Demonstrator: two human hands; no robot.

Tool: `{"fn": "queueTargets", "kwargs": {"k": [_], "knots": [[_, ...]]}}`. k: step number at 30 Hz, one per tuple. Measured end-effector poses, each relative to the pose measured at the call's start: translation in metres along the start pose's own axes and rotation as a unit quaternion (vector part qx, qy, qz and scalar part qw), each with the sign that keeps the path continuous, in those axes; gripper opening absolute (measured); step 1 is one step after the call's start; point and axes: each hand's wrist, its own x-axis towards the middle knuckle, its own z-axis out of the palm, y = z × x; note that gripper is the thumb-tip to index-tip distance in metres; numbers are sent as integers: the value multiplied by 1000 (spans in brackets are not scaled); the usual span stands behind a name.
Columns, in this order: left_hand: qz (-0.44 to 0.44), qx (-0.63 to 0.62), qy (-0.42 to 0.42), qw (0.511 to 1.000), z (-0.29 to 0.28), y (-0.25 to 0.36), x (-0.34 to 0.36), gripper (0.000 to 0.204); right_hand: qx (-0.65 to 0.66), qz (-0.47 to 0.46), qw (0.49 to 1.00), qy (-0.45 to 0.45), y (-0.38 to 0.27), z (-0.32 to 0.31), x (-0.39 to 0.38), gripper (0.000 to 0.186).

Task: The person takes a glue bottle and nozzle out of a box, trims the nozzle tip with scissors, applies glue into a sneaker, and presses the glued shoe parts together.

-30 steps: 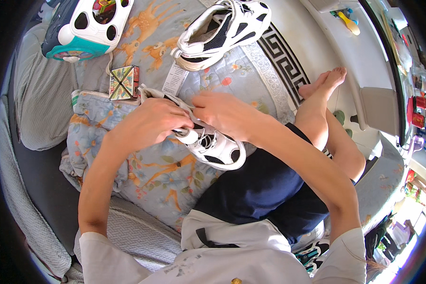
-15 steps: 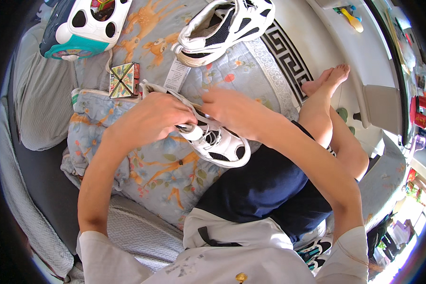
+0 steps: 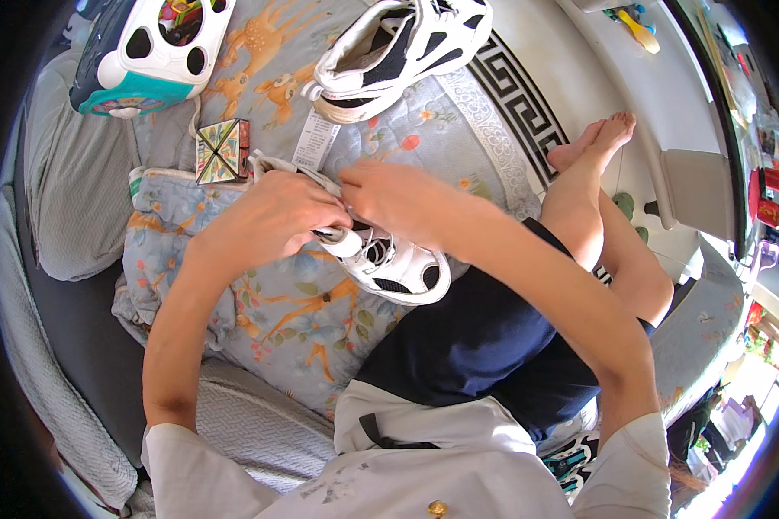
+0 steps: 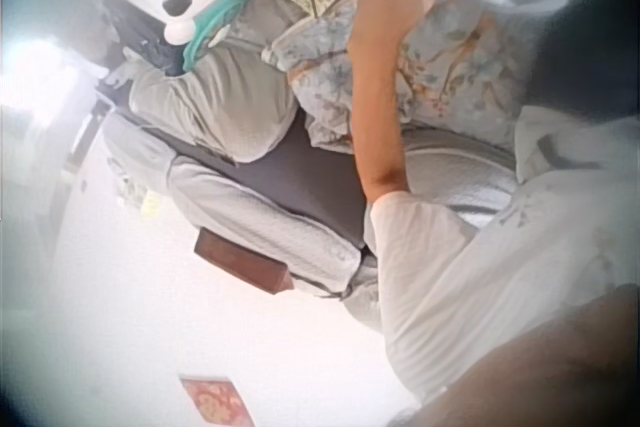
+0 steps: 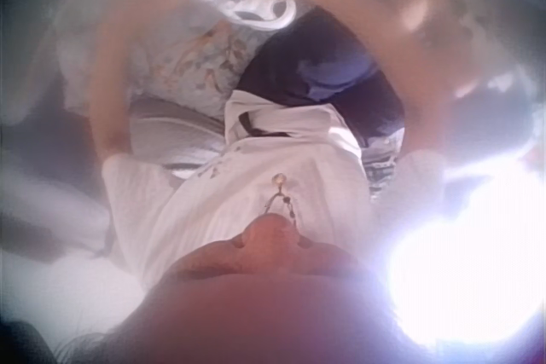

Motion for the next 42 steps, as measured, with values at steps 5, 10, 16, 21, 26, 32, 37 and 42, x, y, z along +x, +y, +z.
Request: {"fn": "queueTargets", "kwargs": {"k": [5,10,16,21,26,32,37,42], "knots": [[24,-16,36,999,1,-1,-2,25,45,0,999,-13,3,-20,-8,10],[-15,-26,-13,999,-1,-1,-2,34,83,2,996,45,-5,-25,-1,8],[21,0,29,999,0,-1,3,25,38,-12,997,70,0,-5,-9,12],[13,-8,22,1000,1,-3,0,26,60,9,997,54,-3,-7,-7,13],[22,-39,22,999,3,-5,1,25,54,14,997,50,-5,-10,-7,12],[20,-53,23,998,1,-4,1,27,30,9,999,41,-5,-8,-7,12],[23,-44,29,998,3,-6,-1,29,47,16,997,64,-9,-12,-4,12],[24,-21,29,999,2,-6,-3,29,83,19,992,91,-14,-20,-1,11]]}}
